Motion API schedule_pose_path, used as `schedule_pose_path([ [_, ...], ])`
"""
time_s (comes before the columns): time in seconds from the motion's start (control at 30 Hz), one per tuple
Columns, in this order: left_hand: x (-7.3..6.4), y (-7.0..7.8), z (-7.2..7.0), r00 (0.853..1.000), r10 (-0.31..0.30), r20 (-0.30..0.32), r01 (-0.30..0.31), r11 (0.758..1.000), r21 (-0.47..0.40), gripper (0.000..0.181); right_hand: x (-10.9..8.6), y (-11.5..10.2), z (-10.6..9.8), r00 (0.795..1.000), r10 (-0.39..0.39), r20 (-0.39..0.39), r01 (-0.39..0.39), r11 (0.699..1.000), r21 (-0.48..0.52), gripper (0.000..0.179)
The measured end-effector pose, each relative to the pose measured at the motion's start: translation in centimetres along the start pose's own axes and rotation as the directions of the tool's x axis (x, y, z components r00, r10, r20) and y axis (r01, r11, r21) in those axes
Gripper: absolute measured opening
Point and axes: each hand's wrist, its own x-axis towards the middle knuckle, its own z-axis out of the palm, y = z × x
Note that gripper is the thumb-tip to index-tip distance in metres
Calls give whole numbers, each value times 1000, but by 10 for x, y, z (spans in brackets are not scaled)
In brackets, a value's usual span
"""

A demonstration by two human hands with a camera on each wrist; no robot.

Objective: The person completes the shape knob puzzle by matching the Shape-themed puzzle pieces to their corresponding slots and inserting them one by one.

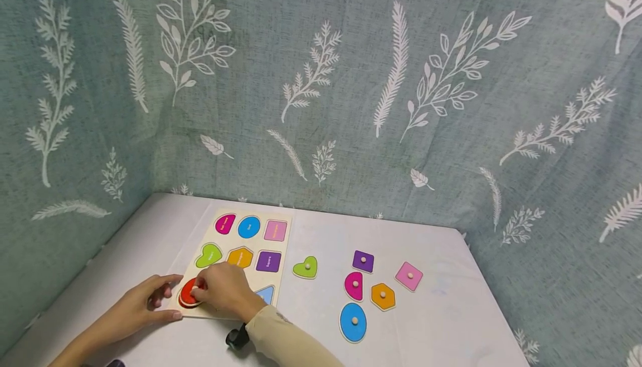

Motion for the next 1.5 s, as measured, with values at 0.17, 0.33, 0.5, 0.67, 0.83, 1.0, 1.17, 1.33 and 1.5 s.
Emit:
schedule_pose_path([
  [0.17, -1, 0, 1, 1000, 1, 4, -1, 1000, -9, 83, 0, -3, 3, 999, 28, 23, -28, 999, 26, 14],
  [0.33, -2, 0, 0, 1000, 20, -5, -20, 1000, -5, 82, 1, -3, 5, 999, 40, 27, -42, 998, 52, 13],
  [0.5, -1, -1, 0, 1000, 12, -1, -12, 1000, -8, 82, 2, -4, 5, 998, 49, 39, -52, 996, 78, 13],
  [0.67, 0, 0, 0, 1000, -31, 5, 31, 1000, 2, 87, 2, -6, 2, 997, 48, 53, -53, 995, 85, 12],
  [0.83, 0, 1, 1, 999, -41, 9, 41, 999, -2, 87, 3, -8, 1, 996, 51, 74, -57, 995, 78, 12],
  [1.0, -1, 0, 0, 1000, -19, 5, 19, 1000, -7, 86, 2, -11, -2, 996, 41, 80, -44, 998, 35, 13],
  [1.17, -1, 0, 0, 1000, 11, -10, -11, 1000, 0, 84, 0, -10, -4, 995, 16, 98, -22, 998, 59, 16],
  [1.33, -2, 0, 1, 1000, -10, -11, 10, 1000, 9, 85, -2, -1, -8, 991, 13, 133, -39, 981, 192, 18],
  [1.5, 0, 1, 1, 1000, -30, 5, 30, 1000, 8, 86, -5, 12, -21, 991, 28, 128, -62, 961, 270, 17],
])
